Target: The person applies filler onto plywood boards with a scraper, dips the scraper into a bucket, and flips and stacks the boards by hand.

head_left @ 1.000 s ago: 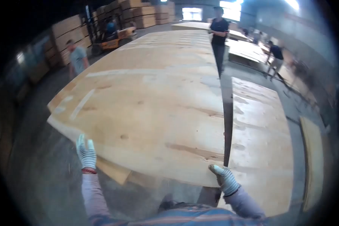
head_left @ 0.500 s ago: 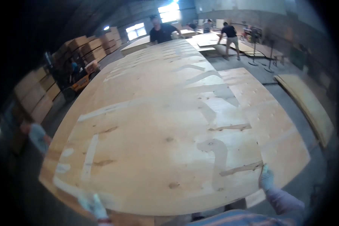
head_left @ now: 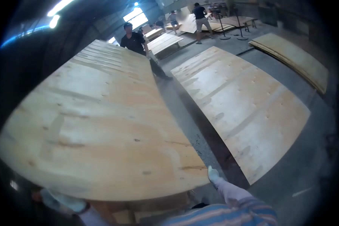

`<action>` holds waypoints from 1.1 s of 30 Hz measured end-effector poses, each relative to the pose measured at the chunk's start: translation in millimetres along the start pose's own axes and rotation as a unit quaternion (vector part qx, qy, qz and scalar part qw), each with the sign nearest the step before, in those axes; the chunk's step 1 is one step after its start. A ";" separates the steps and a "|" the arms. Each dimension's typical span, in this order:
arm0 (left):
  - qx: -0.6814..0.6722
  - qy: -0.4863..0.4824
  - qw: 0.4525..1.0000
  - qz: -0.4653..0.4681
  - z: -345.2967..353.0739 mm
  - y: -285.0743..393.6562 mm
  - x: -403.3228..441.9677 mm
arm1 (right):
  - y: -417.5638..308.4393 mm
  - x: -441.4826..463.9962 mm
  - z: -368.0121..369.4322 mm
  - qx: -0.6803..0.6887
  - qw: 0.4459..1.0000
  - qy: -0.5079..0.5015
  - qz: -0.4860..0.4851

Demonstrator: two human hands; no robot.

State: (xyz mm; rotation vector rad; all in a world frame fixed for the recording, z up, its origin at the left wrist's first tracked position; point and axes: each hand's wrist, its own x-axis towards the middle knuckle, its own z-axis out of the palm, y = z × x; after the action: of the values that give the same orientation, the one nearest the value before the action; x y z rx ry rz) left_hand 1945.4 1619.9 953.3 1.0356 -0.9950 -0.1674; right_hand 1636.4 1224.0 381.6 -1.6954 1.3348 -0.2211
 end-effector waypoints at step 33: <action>0.147 -0.167 0.448 -0.866 487.6 -708.7 -475.0 | 385.8 4.0 -23.3 0.730 0.269 0.088 0.622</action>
State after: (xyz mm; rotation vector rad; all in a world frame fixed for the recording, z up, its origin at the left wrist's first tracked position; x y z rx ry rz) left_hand 1529.0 1184.8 176.8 2.0512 0.2035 -2.0283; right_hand 1365.7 1218.9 105.8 1.1450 1.2576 -0.4368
